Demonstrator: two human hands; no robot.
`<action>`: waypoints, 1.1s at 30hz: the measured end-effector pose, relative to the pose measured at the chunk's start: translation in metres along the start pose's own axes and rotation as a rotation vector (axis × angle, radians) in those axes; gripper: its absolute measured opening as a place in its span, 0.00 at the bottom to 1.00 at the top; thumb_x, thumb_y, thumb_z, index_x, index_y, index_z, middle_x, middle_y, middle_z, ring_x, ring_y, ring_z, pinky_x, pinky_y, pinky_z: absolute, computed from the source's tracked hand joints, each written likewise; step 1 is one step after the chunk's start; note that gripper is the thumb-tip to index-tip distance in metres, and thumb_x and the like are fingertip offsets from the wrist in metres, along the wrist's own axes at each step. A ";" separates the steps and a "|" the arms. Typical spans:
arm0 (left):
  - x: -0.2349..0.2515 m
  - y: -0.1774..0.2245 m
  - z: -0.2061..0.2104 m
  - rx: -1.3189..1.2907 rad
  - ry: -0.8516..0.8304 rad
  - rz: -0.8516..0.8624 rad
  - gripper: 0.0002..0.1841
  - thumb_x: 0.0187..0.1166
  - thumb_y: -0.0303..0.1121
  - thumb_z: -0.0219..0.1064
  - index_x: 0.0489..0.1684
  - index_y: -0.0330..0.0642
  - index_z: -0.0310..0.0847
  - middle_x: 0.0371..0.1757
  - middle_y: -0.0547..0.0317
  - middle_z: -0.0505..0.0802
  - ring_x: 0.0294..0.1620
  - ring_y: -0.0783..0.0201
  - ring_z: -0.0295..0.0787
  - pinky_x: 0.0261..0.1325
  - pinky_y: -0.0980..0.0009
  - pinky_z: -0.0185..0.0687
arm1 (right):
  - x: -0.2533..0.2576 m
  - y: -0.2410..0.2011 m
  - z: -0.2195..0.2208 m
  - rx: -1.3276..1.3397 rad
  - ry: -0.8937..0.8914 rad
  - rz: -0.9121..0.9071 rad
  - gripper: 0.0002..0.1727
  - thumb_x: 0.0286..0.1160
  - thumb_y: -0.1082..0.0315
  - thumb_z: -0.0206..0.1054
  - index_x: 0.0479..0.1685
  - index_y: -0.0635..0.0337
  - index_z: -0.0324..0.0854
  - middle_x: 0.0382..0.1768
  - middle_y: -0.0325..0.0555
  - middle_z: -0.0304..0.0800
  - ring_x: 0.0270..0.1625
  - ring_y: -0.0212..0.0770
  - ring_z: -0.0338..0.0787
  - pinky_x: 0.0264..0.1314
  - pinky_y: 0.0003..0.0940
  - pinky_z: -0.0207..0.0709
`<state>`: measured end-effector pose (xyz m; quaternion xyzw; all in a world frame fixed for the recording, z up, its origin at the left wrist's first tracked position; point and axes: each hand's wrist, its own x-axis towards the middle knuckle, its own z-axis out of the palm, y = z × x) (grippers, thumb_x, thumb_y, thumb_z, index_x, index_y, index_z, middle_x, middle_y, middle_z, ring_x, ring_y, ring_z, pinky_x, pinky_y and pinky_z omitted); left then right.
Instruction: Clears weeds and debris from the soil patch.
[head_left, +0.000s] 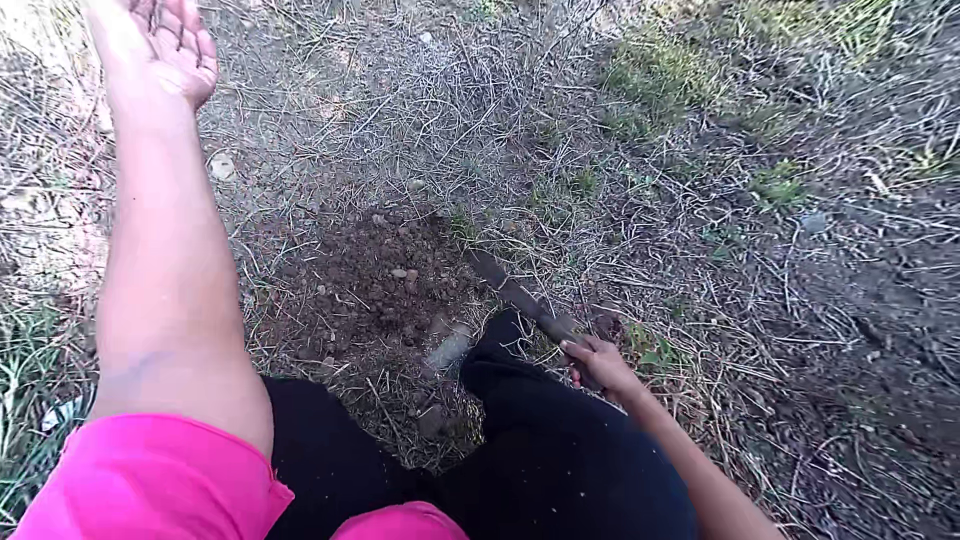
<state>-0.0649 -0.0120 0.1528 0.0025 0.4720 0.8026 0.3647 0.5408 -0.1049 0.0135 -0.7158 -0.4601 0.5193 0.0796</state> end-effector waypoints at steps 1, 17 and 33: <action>-0.011 -0.003 0.014 0.008 -0.019 -0.001 0.17 0.94 0.43 0.46 0.69 0.44 0.67 0.53 0.52 0.86 0.46 0.64 0.87 0.49 0.70 0.84 | -0.005 0.004 0.010 -0.082 0.009 -0.028 0.17 0.89 0.66 0.61 0.68 0.67 0.74 0.29 0.39 0.86 0.19 0.27 0.82 0.24 0.23 0.80; 0.020 -0.056 0.021 0.619 -0.199 -0.052 0.13 0.86 0.38 0.63 0.64 0.49 0.77 0.45 0.64 0.93 0.40 0.72 0.92 0.43 0.77 0.86 | -0.090 -0.005 -0.091 0.085 0.030 -0.114 0.23 0.77 0.69 0.57 0.72 0.58 0.76 0.23 0.31 0.85 0.15 0.27 0.82 0.16 0.22 0.80; -0.028 -0.092 0.074 0.775 -0.534 -0.021 0.12 0.90 0.37 0.59 0.64 0.45 0.79 0.42 0.62 0.94 0.38 0.69 0.92 0.45 0.75 0.88 | -0.043 -0.021 0.012 -0.612 0.120 -0.360 0.34 0.79 0.66 0.69 0.86 0.61 0.69 0.55 0.69 0.91 0.47 0.63 0.94 0.53 0.63 0.83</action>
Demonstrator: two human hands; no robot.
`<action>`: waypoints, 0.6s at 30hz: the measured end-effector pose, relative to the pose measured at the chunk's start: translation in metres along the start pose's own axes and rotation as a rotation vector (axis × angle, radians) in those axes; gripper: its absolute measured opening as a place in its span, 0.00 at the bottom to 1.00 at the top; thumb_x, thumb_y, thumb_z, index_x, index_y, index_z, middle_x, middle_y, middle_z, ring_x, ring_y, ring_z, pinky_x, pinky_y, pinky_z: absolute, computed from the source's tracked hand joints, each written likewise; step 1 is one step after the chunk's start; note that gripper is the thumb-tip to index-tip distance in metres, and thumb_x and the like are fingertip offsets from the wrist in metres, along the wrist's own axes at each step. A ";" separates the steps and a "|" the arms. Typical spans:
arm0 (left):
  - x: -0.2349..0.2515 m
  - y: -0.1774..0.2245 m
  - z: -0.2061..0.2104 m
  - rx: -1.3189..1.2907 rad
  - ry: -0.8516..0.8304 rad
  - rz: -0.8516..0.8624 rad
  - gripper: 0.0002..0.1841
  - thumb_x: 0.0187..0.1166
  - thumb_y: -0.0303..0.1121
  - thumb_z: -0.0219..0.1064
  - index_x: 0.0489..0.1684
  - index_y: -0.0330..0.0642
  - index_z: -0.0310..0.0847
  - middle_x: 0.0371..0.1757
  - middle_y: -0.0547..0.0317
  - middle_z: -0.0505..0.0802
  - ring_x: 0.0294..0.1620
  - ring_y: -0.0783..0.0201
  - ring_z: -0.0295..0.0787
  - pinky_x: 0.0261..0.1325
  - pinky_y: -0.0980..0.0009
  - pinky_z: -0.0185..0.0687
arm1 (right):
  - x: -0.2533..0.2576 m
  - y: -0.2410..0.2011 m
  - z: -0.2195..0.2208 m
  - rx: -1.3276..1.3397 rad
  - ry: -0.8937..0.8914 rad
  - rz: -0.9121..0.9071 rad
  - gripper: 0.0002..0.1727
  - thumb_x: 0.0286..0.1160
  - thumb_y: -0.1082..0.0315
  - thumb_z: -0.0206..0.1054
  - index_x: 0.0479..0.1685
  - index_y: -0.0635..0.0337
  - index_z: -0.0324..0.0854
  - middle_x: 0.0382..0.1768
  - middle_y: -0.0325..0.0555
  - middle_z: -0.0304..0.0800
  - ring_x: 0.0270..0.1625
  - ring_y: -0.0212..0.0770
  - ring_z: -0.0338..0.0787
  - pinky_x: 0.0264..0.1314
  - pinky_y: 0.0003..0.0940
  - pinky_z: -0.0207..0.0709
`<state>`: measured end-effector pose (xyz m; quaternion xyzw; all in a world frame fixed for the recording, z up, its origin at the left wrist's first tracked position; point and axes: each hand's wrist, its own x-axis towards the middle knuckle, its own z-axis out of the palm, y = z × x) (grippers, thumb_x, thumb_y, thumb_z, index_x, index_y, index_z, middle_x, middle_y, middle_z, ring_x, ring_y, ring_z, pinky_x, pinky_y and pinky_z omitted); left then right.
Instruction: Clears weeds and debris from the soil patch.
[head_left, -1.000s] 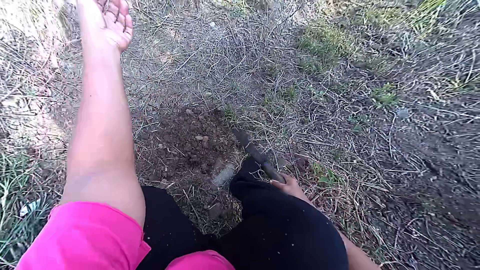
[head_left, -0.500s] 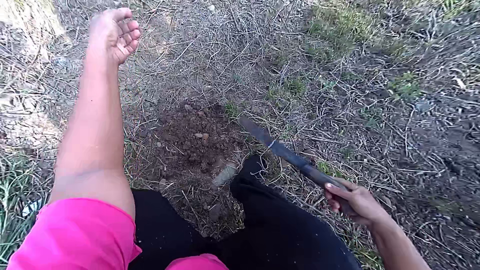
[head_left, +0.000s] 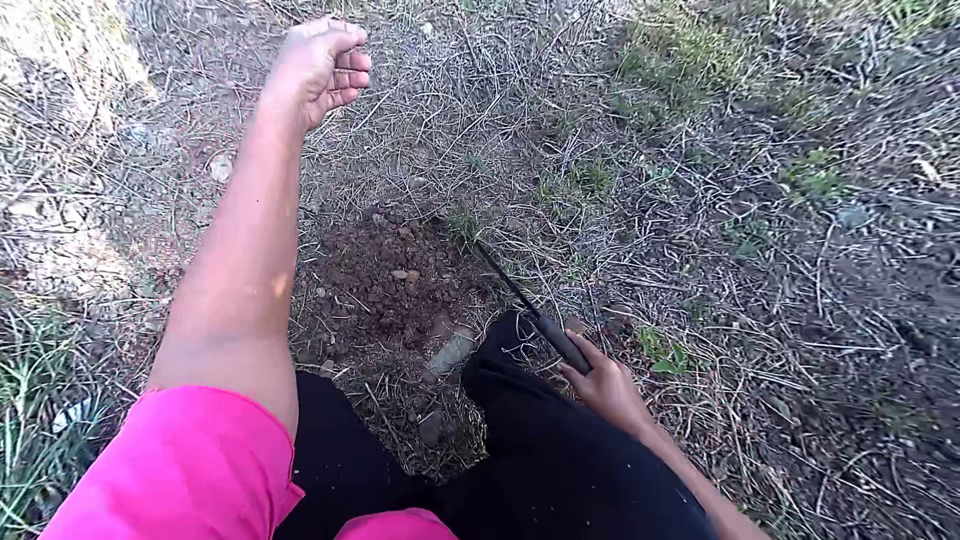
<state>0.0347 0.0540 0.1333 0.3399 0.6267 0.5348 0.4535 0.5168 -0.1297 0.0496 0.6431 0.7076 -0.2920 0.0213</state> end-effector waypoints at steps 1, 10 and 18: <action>0.001 -0.002 -0.003 0.062 -0.021 0.014 0.12 0.90 0.37 0.58 0.63 0.45 0.80 0.42 0.63 0.94 0.38 0.70 0.92 0.45 0.75 0.87 | -0.012 0.010 -0.014 0.141 0.037 0.012 0.31 0.77 0.65 0.69 0.82 0.61 0.73 0.46 0.56 0.92 0.32 0.44 0.90 0.37 0.44 0.85; 0.026 -0.034 -0.029 0.273 0.040 -0.047 0.14 0.91 0.37 0.57 0.68 0.45 0.77 0.46 0.63 0.91 0.39 0.73 0.89 0.45 0.76 0.83 | -0.031 0.045 -0.052 0.760 -0.044 0.306 0.22 0.88 0.65 0.53 0.78 0.60 0.72 0.21 0.33 0.82 0.14 0.28 0.80 0.15 0.24 0.80; 0.024 -0.118 0.114 0.734 -0.446 0.080 0.19 0.92 0.33 0.52 0.71 0.30 0.79 0.68 0.32 0.86 0.65 0.41 0.87 0.72 0.44 0.77 | 0.043 0.056 0.048 0.838 -0.099 0.328 0.24 0.91 0.67 0.55 0.83 0.66 0.66 0.20 0.37 0.80 0.14 0.31 0.79 0.17 0.28 0.79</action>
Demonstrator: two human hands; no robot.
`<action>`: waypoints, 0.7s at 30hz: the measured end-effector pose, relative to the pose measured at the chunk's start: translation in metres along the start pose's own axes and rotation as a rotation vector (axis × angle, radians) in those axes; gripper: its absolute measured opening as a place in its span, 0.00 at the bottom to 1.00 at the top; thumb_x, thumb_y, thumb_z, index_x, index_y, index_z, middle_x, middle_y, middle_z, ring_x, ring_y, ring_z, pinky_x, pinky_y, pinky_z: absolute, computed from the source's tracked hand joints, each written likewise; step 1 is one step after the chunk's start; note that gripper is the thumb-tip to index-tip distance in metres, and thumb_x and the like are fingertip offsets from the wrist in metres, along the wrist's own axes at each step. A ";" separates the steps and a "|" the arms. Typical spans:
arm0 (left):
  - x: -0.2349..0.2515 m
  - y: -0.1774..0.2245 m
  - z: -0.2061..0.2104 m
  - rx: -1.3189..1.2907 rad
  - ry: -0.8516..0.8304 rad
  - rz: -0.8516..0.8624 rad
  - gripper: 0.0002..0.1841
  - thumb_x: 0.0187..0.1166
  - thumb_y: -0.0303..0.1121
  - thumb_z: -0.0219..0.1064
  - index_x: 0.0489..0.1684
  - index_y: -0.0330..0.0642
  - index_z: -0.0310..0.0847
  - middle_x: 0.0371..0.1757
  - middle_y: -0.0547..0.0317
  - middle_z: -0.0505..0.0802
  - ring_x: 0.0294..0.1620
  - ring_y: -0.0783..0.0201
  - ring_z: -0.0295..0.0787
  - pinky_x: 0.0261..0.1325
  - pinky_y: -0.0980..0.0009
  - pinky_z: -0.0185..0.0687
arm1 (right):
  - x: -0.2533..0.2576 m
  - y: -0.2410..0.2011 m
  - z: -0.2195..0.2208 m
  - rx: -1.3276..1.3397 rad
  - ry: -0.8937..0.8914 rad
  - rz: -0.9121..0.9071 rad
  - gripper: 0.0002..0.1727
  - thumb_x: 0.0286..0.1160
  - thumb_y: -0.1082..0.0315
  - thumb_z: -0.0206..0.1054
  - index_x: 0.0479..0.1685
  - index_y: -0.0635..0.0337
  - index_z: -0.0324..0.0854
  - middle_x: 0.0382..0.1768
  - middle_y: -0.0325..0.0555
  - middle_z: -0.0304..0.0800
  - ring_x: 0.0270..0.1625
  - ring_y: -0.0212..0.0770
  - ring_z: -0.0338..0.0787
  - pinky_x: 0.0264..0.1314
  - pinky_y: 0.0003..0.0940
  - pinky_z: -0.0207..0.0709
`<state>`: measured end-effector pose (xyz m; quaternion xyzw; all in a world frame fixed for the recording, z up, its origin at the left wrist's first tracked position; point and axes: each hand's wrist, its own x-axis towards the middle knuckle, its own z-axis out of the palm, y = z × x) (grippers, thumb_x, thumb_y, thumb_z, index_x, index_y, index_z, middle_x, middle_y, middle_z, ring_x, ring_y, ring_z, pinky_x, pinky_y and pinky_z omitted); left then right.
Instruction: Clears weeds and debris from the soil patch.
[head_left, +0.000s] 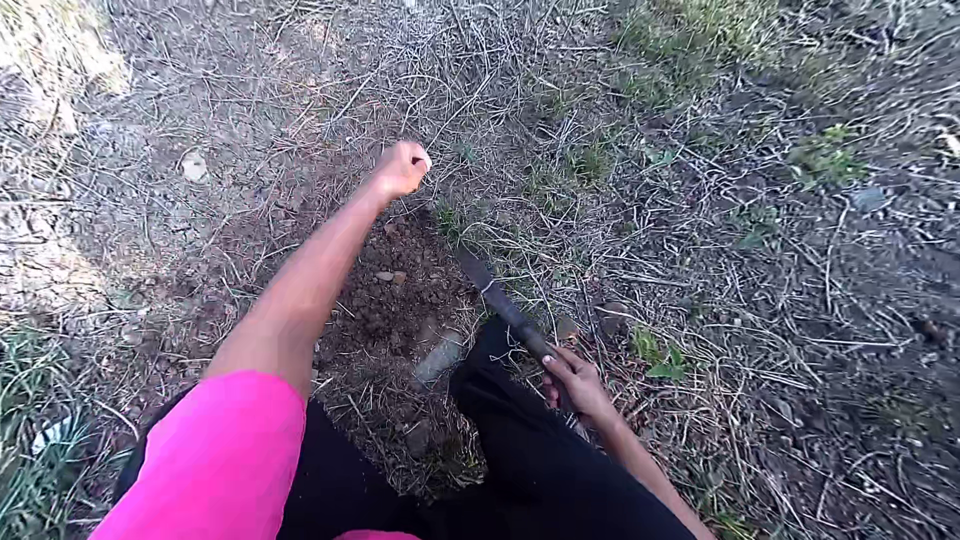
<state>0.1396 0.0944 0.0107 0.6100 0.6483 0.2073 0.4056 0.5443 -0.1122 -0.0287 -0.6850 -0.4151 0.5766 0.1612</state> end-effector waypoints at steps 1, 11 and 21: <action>0.009 0.000 0.027 0.090 -0.057 0.015 0.19 0.93 0.33 0.51 0.70 0.31 0.80 0.69 0.31 0.86 0.69 0.38 0.85 0.75 0.40 0.73 | 0.006 0.003 -0.008 -0.004 -0.010 0.010 0.25 0.91 0.67 0.56 0.84 0.65 0.65 0.21 0.38 0.80 0.14 0.31 0.79 0.17 0.29 0.80; 0.060 -0.049 0.183 0.459 -0.328 -0.042 0.30 0.88 0.28 0.54 0.92 0.50 0.60 0.93 0.44 0.63 0.73 0.30 0.82 0.66 0.30 0.77 | 0.062 0.020 -0.088 -0.113 -0.070 0.163 0.14 0.87 0.70 0.58 0.64 0.67 0.75 0.20 0.36 0.80 0.15 0.31 0.80 0.21 0.27 0.81; 0.082 -0.056 0.191 0.658 -0.292 -0.225 0.22 0.83 0.22 0.60 0.75 0.22 0.70 0.71 0.28 0.84 0.75 0.35 0.80 0.82 0.40 0.62 | 0.036 -0.003 -0.065 -0.057 -0.094 0.147 0.13 0.83 0.69 0.62 0.60 0.65 0.77 0.19 0.35 0.82 0.14 0.31 0.80 0.19 0.26 0.81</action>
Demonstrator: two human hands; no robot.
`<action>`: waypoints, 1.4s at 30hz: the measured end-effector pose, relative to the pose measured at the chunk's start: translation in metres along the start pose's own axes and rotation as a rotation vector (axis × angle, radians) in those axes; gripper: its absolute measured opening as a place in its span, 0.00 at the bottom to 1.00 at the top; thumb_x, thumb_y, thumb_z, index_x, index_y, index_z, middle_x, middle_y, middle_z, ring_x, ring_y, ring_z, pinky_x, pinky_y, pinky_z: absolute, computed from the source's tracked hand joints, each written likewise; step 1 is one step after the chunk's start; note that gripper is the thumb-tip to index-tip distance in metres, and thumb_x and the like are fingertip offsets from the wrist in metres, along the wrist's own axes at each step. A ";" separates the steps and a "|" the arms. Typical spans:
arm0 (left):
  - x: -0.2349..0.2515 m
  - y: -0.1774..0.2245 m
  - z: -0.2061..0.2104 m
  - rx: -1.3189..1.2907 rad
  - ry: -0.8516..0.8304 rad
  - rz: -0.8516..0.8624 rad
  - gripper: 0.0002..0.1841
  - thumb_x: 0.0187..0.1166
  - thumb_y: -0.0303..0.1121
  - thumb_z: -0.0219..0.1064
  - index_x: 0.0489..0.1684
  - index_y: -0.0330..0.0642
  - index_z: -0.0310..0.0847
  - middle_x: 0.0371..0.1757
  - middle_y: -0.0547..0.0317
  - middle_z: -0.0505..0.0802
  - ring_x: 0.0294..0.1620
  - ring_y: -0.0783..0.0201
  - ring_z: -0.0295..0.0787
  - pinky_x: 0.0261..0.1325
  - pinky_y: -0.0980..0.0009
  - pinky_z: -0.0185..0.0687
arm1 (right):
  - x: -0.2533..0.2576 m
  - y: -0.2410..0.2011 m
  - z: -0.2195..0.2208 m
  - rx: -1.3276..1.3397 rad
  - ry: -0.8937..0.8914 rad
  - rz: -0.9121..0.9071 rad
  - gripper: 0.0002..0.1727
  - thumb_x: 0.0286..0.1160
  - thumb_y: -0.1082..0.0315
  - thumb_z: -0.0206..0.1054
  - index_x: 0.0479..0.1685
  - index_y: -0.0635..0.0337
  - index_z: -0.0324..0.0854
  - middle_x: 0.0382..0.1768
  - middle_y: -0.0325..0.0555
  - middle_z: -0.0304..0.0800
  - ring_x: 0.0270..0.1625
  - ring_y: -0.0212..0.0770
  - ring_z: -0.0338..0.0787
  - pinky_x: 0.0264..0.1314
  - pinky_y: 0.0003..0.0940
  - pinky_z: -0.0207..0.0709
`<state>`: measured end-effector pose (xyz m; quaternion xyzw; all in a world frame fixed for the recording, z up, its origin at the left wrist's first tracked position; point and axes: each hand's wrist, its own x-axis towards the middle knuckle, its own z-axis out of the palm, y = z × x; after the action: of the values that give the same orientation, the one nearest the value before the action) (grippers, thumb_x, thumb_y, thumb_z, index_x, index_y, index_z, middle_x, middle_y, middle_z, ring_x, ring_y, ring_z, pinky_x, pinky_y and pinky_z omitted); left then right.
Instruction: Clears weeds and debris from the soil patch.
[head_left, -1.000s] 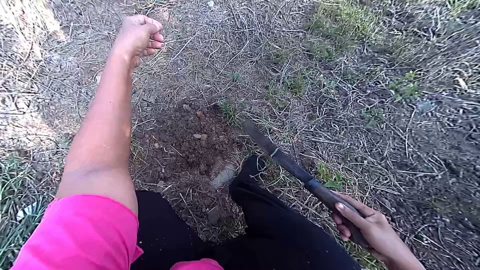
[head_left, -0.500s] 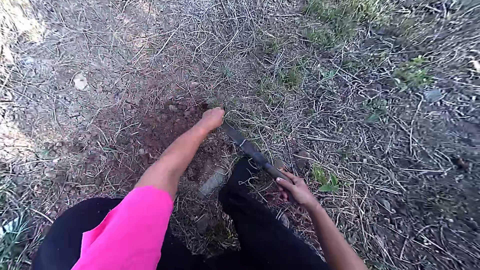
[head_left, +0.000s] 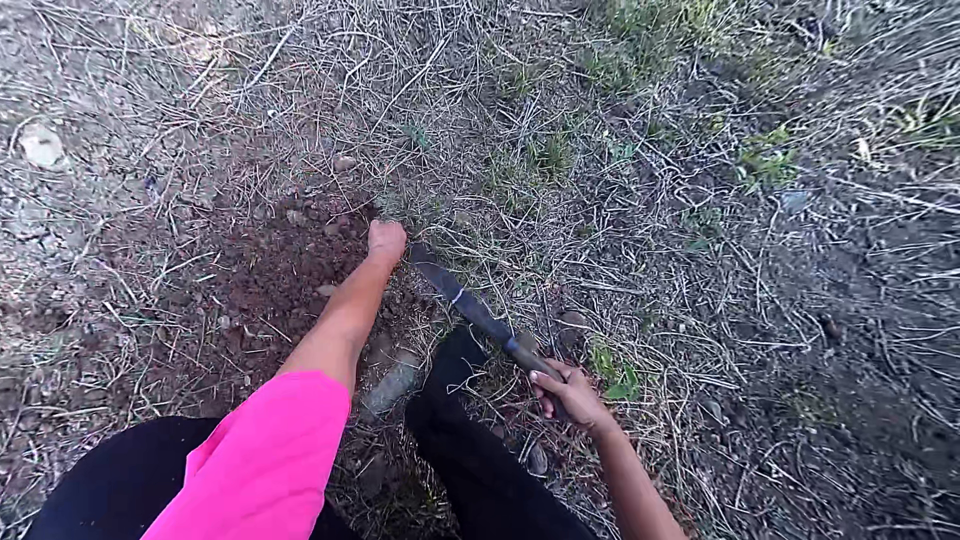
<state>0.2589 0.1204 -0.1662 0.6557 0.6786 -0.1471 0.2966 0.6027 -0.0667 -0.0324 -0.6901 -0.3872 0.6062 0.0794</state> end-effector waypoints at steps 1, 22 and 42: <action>0.000 0.000 0.000 0.015 0.002 0.007 0.20 0.83 0.22 0.60 0.73 0.24 0.73 0.70 0.30 0.85 0.74 0.36 0.81 0.82 0.41 0.63 | -0.011 -0.007 0.014 0.004 0.023 -0.020 0.15 0.82 0.70 0.63 0.63 0.66 0.76 0.20 0.36 0.82 0.14 0.31 0.80 0.19 0.26 0.81; -0.017 -0.015 0.012 -0.189 0.025 0.027 0.23 0.88 0.25 0.54 0.82 0.36 0.70 0.74 0.32 0.84 0.77 0.35 0.79 0.85 0.40 0.60 | -0.003 -0.034 0.063 -0.336 0.133 -0.120 0.23 0.87 0.59 0.64 0.73 0.65 0.76 0.25 0.44 0.85 0.19 0.36 0.84 0.26 0.35 0.84; -0.095 -0.122 0.019 -1.193 0.316 -0.120 0.20 0.94 0.33 0.51 0.74 0.27 0.71 0.56 0.34 0.88 0.51 0.48 0.86 0.60 0.51 0.80 | -0.135 -0.056 0.060 0.073 0.213 -0.768 0.29 0.78 0.50 0.69 0.70 0.58 0.71 0.26 0.20 0.87 0.20 0.24 0.86 0.22 0.23 0.86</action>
<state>0.1400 0.0212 -0.1473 0.3514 0.7153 0.3400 0.4992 0.5286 -0.1348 0.0894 -0.5509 -0.5850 0.4706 0.3645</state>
